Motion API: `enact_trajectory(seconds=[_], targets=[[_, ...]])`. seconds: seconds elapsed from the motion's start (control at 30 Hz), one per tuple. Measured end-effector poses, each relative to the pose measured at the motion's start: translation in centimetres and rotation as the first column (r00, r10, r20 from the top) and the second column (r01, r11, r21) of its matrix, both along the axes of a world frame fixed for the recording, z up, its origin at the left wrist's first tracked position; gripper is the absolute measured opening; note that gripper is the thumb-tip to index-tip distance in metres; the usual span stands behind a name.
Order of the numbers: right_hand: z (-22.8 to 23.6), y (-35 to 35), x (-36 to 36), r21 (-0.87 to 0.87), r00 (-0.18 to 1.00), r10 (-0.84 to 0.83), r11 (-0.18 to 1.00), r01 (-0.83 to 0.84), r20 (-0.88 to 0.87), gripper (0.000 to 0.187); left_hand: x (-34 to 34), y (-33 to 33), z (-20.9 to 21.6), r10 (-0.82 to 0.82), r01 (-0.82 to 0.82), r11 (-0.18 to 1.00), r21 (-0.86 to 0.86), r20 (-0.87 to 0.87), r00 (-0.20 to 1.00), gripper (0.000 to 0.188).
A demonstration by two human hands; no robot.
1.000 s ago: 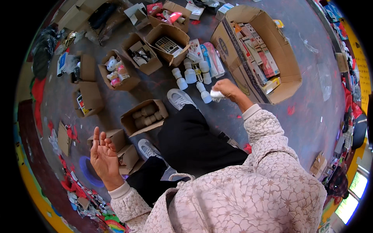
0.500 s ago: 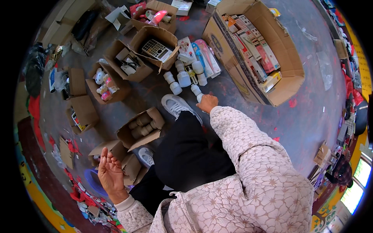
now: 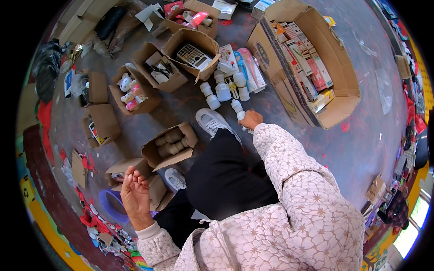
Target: The person sits on the floor surrounded by cardboard boxes and picks up white light bulbs one by one. They wipe each bulb with a cloth to clean it, then place it into a designated box. The process is repeated for multiple bulbs throughout the clip.
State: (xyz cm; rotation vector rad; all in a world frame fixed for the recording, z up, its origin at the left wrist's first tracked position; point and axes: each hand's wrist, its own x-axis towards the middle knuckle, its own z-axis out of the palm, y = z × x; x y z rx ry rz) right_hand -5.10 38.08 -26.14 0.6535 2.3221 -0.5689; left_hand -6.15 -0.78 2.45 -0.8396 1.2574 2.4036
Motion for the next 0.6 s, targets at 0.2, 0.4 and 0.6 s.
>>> enact_trajectory(seconds=[0.2, 0.4, 0.6], targets=[[0.4, 0.7, -0.2, -0.104, 0.991, -0.111, 0.987, 0.119, 0.079, 0.067, 0.0, 0.3, 0.4, 0.002, -0.002, 1.000, -0.012, -0.012, 1.000, 0.025], [-2.5, 1.9, 1.8, -0.399, 0.957, -0.261, 0.870, 0.290, 0.128, 0.060, 0.0, 0.2, 0.3, 0.001, -0.001, 1.000, -0.023, -0.012, 1.000, 0.024], [2.5, 2.2, 1.2, -0.663, 0.985, -0.097, 0.729, 0.169, 0.144, 0.041, 0.2, 0.2, 0.4, 0.000, -0.001, 1.000, -0.015, -0.029, 1.000, 0.024]])
